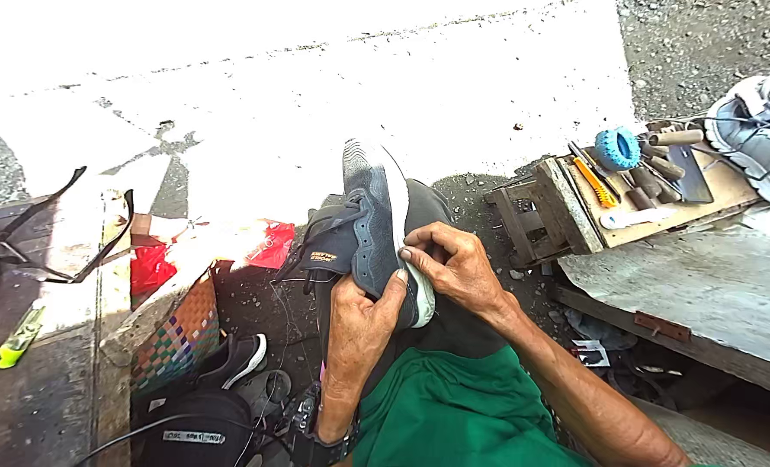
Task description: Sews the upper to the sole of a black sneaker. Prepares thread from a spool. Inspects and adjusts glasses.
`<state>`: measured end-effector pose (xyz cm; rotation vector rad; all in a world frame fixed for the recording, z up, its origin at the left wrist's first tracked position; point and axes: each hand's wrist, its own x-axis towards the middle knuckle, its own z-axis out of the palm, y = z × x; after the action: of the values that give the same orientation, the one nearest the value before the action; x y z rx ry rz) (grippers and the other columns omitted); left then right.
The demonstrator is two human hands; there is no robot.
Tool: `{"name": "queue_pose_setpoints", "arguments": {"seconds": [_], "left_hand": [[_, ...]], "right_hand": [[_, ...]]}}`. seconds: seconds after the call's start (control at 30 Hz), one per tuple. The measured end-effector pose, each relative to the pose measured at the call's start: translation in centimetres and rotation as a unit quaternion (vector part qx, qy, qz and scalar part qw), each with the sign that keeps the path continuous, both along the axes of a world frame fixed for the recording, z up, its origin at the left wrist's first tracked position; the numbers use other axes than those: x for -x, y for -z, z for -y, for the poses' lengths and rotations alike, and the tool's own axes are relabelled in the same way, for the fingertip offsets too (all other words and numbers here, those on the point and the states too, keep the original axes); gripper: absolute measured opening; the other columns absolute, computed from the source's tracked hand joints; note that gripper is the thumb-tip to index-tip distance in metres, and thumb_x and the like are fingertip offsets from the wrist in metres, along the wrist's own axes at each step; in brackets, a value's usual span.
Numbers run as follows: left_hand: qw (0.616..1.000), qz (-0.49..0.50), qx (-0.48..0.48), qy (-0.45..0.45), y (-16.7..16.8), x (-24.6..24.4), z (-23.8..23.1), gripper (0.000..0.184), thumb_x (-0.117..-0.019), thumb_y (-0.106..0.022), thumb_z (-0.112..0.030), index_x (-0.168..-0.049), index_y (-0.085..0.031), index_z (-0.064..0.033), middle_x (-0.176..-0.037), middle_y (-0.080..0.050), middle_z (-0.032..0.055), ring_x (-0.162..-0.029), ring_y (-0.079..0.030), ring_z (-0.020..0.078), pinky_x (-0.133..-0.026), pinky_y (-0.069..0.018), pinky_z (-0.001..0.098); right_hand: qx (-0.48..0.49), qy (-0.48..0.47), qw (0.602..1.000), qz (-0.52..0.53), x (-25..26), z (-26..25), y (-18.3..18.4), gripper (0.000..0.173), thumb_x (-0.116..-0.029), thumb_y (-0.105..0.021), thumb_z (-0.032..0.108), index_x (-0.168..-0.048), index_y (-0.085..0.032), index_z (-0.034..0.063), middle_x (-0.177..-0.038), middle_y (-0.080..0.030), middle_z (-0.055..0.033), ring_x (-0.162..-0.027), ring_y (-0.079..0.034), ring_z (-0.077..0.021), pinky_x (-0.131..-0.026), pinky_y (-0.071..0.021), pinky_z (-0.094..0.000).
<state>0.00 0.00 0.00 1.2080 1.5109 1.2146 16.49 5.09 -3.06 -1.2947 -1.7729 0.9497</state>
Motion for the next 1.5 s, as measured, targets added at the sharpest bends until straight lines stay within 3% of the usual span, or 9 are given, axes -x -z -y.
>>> {"name": "queue_pose_setpoints", "arguments": {"seconds": [0.2,0.3,0.37,0.6,0.77,0.97,1.23,1.37,1.5], "left_hand": [[0.999,-0.02,0.03,0.002,0.7,-0.9,0.2,0.048,-0.0874,-0.075,-0.016,-0.124,-0.056,0.0088,-0.107,-0.072,0.0003,-0.099,-0.068,-0.0022,-0.09,-0.0585,0.0196],[0.998,-0.008,0.051,0.023,-0.6,-0.5,0.1,0.063,-0.0889,-0.074,-0.009,-0.136,-0.041,0.0165,-0.12,-0.066,0.0071,-0.111,-0.064,-0.0017,-0.099,-0.0536,0.0204],[0.998,0.012,0.049,0.045,-1.0,0.0,-0.3,0.064,-0.088,-0.074,-0.005,-0.137,-0.038,0.0155,-0.121,-0.066,0.0042,-0.112,-0.063,-0.0018,-0.102,-0.0527,0.0216],[0.996,0.044,0.072,0.041,-1.0,0.2,-0.2,0.061,-0.0871,-0.071,0.002,-0.138,-0.038,0.0105,-0.117,-0.066,-0.001,-0.109,-0.064,-0.0013,-0.1,-0.0541,0.0222],[0.997,0.034,0.062,0.023,-0.7,0.3,0.3,0.053,-0.0865,-0.073,-0.007,-0.131,-0.048,0.0073,-0.109,-0.07,-0.0032,-0.102,-0.067,-0.0022,-0.093,-0.057,0.019],[0.995,0.051,0.059,0.055,-0.7,0.9,1.2,0.033,-0.0874,-0.068,0.003,-0.118,-0.057,-0.0012,-0.1,-0.073,-0.0119,-0.096,-0.069,-0.0033,-0.09,-0.0586,0.0196],[0.994,0.064,0.051,0.076,-0.8,1.9,0.7,0.034,-0.0889,-0.066,0.007,-0.119,-0.055,-0.0053,-0.101,-0.072,-0.0162,-0.099,-0.068,-0.004,-0.093,-0.0579,0.0213],[0.994,0.048,0.041,0.085,-0.5,1.5,0.8,0.026,-0.089,-0.071,-0.004,-0.114,-0.063,-0.0028,-0.099,-0.075,-0.0092,-0.094,-0.071,0.0005,-0.088,-0.0602,0.0221],[0.994,0.047,0.038,0.087,-0.6,2.7,1.6,0.029,-0.0944,-0.071,-0.013,-0.118,-0.067,0.0035,-0.108,-0.073,0.0084,-0.094,-0.072,0.0114,-0.085,-0.0629,0.0305]], "right_hand": [[-0.01,0.0,1.0,0.005,-0.2,-0.8,-0.2,0.018,-0.0961,-0.068,0.019,-0.097,-0.075,0.0023,-0.086,-0.073,-0.008,-0.074,-0.069,-0.018,-0.067,-0.0569,-0.0417],[-0.041,-0.018,0.999,-0.016,-0.2,-0.4,-0.3,0.015,-0.0947,-0.068,0.013,-0.098,-0.074,0.0,-0.089,-0.073,-0.0107,-0.076,-0.07,-0.021,-0.067,-0.057,-0.0433],[-0.049,-0.022,0.998,-0.044,-0.4,0.2,-0.4,0.017,-0.0951,-0.068,0.011,-0.104,-0.074,-0.0016,-0.091,-0.073,-0.0118,-0.076,-0.069,-0.0207,-0.068,-0.0572,-0.0419],[-0.042,0.012,0.995,-0.087,-3.5,3.4,1.1,0.02,-0.098,-0.066,0.012,-0.109,-0.073,-0.0028,-0.09,-0.072,-0.0118,-0.071,-0.065,-0.015,-0.067,-0.0561,-0.0322],[-0.012,0.033,0.992,-0.12,-4.3,5.1,1.7,0.02,-0.0989,-0.065,0.012,-0.109,-0.073,-0.0031,-0.091,-0.07,-0.0105,-0.07,-0.06,-0.0066,-0.063,-0.0512,-0.0203],[-0.002,0.067,0.991,-0.116,-6.7,6.6,2.1,0.019,-0.0993,-0.065,0.012,-0.108,-0.073,-0.004,-0.093,-0.071,-0.0105,-0.074,-0.062,-0.0057,-0.068,-0.053,-0.0196],[0.039,0.114,0.987,-0.106,-8.4,8.0,3.2,0.02,-0.0999,-0.064,0.013,-0.109,-0.072,-0.0024,-0.093,-0.071,-0.009,-0.075,-0.063,-0.0057,-0.069,-0.0537,-0.0202],[0.041,0.119,0.989,-0.081,-8.6,9.1,3.3,0.02,-0.0997,-0.065,0.016,-0.108,-0.073,0.0,-0.095,-0.073,-0.0064,-0.077,-0.065,-0.0046,-0.071,-0.0557,-0.0194],[0.029,0.087,0.994,-0.059,-8.6,7.9,2.9,0.022,-0.0976,-0.064,0.016,-0.109,-0.072,-0.0005,-0.098,-0.074,0.0007,-0.084,-0.067,0.0039,-0.078,-0.0572,-0.0149]]}}
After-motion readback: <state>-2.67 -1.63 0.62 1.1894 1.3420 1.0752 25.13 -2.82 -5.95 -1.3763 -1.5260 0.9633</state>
